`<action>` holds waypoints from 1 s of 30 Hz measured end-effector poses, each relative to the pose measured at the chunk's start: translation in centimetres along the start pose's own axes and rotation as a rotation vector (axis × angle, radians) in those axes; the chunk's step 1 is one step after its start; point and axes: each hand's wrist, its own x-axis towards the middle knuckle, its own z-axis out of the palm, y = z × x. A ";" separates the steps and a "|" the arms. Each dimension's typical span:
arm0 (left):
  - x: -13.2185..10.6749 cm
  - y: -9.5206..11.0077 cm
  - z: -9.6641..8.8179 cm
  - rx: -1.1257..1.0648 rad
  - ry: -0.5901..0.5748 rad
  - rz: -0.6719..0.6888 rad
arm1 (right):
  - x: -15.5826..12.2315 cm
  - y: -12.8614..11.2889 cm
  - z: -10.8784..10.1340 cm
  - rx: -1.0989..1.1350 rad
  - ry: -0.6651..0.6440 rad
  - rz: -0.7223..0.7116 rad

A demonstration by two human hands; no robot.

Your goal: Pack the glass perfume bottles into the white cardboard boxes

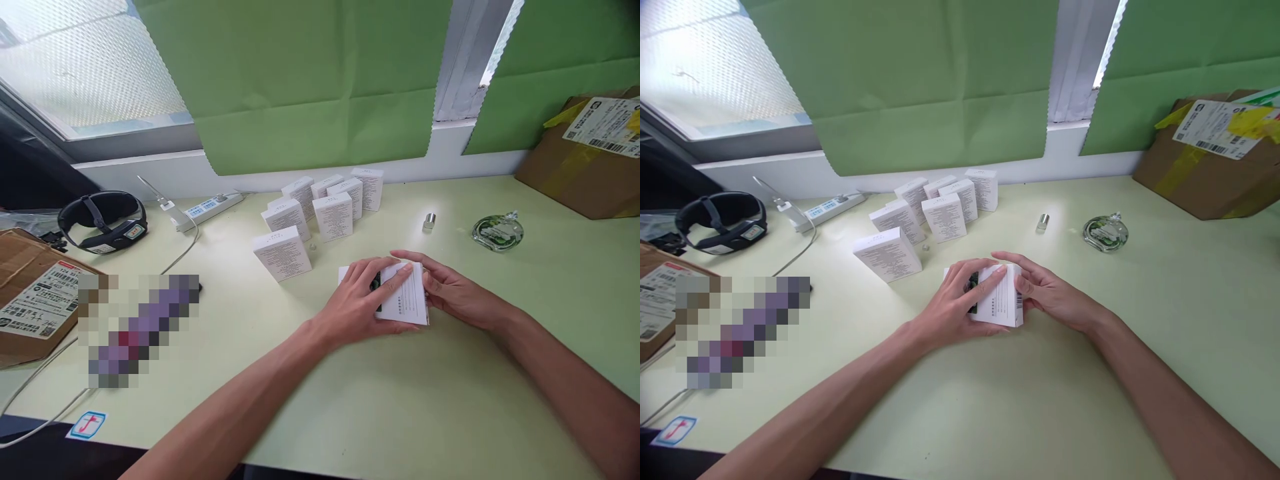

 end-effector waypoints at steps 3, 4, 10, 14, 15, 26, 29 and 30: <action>0.0 0.1 0.0 0.000 0.015 0.002 | 0.3 0.3 -0.1 0.027 -0.005 -0.014; 0.0 0.1 0.1 -0.001 0.020 0.004 | 0.3 0.4 -0.2 0.043 -0.020 -0.010; -0.2 0.4 0.2 -0.015 0.019 0.036 | 0.2 0.1 -0.3 0.079 -0.104 0.040; -0.1 0.4 0.1 -0.015 0.030 0.029 | 0.1 -0.1 -0.1 0.074 -0.094 0.035; 0.0 0.4 0.0 -0.017 0.035 0.017 | 0.1 -0.1 -0.1 0.081 -0.096 0.033; 0.0 -0.1 -0.2 -0.049 0.070 -0.050 | -0.1 -0.6 -0.2 0.030 -0.244 0.016; 0.0 -0.1 -0.2 -0.054 0.064 -0.053 | 0.0 -0.3 -0.1 0.007 -0.217 -0.004; 0.0 -0.1 -0.3 -0.055 0.062 -0.058 | 0.0 -0.3 -0.1 -0.008 -0.202 -0.013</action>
